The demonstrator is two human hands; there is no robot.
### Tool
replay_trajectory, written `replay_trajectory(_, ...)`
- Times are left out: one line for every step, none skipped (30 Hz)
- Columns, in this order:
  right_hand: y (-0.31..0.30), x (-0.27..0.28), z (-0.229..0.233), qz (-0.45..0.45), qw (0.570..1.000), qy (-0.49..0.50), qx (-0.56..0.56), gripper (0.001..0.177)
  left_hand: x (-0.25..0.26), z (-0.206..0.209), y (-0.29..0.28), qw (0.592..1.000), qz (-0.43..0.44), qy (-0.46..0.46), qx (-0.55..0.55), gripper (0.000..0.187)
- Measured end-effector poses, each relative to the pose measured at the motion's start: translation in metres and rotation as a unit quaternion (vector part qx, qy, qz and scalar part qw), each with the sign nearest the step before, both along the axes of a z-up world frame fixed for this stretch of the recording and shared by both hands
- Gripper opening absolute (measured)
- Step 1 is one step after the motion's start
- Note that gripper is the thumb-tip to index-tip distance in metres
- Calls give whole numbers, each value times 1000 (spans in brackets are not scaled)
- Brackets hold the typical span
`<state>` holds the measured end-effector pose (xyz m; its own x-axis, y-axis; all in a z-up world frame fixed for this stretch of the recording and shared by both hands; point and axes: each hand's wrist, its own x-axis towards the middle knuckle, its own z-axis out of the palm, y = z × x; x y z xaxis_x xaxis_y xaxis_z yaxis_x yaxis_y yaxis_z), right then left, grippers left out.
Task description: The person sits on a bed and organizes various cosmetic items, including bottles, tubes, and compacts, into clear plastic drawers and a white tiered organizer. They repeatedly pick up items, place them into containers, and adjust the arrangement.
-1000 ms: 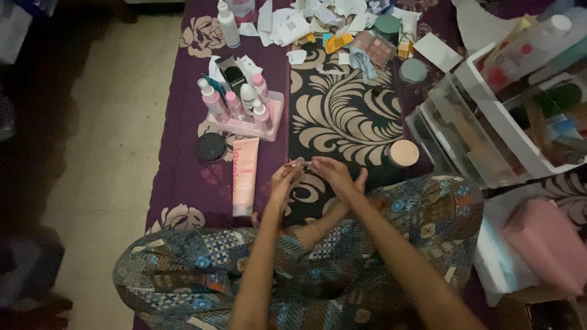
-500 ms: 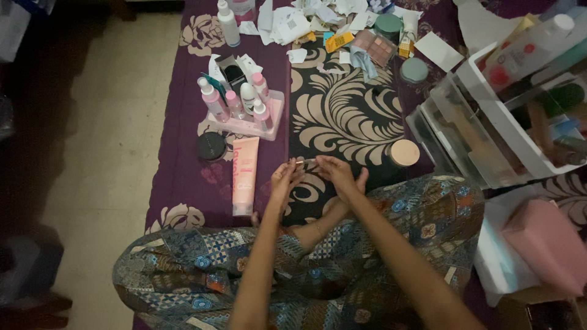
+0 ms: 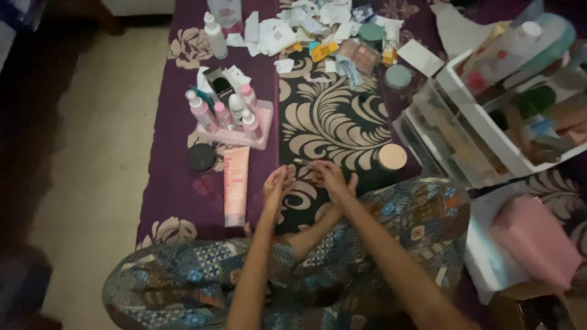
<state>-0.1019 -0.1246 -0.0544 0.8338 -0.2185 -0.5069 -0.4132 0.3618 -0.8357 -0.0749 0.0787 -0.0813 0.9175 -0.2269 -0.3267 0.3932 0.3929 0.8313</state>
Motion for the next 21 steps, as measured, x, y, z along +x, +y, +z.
replay_trajectory(-7, 3, -5, -38, 998, -7, 46, 32, 0, 1, -1, 1000, 8, 18, -6, 48)
replay_trajectory(-17, 8, -11, -64, 994, -28, 88, 29, 0, 2, -3, 999, 16, 36, -12, 52)
replay_trajectory(-27, 16, -16, -90, 986, -51, 131, 26, 1, 5, -3, 999, 14, 43, -2, 54)
replay_trajectory(-39, 24, -20, -116, 975, -74, 173, 23, 3, 7, -4, 999, 11, 51, 8, 57)
replay_trajectory(-52, 32, -23, -129, 971, -86, 183, 22, 2, 10, -4, 998, 9, 59, 19, 60)
replay_trajectory(-66, 42, -25, -142, 966, -99, 192, 21, 4, 12, -5, 998, 9, 62, 21, 61)
replay_trajectory(-78, 52, -25, -155, 961, -111, 202, 21, 6, 14, -6, 998, 9, 64, 24, 62)
replay_trajectory(-88, 62, -25, -190, 956, -105, 195, 17, 5, 15, -4, 997, 8, 67, 26, 63)
replay_trajectory(-98, 72, -23, -225, 951, -99, 188, 13, 4, 15, -4, 998, 7, 65, 26, 65)
replay_trajectory(-108, 79, -20, -259, 944, -94, 181, 9, 3, 13, -3, 998, 6, 64, 25, 66)
replay_trajectory(-118, 84, -18, -256, 944, -96, 183, 12, 2, 10, -2, 998, 5, 61, 24, 67)
replay_trajectory(-127, 86, -18, -258, 943, -96, 185, 14, 0, 6, 0, 997, 8, 63, 35, 69)
replay_trajectory(-138, 90, -16, -256, 944, -98, 183, 17, -2, 1, 1, 997, 13, 65, 44, 71)
replay_trajectory(-147, 92, -13, -254, 944, -99, 185, 20, -3, -3, 1, 996, 18, 66, 53, 73)
replay_trajectory(-161, 109, -1, -249, 944, -113, 186, 22, 5, -3, -1, 996, 17, 75, 46, 74)
replay_trajectory(-171, 125, 10, -242, 944, -126, 184, 25, 11, -3, -2, 996, 15, 84, 38, 75)
replay_trajectory(-180, 136, 20, -250, 945, -115, 176, 29, 15, -5, -4, 993, 26, 105, 43, 74)
replay_trajectory(-187, 146, 29, -254, 947, -106, 168, 32, 21, -6, -8, 990, 37, 126, 47, 72)
replay_trajectory(-186, 139, 29, -271, 948, -60, 156, 41, 15, -7, -5, 991, 39, 117, 44, 71)
replay_trajectory(-184, 135, 30, -270, 950, -66, 141, 43, 8, -6, -3, 992, 41, 108, 41, 71)
replay_trajectory(-183, 129, 31, -271, 952, -69, 126, 46, 4, -4, -2, 993, 35, 110, 39, 69)
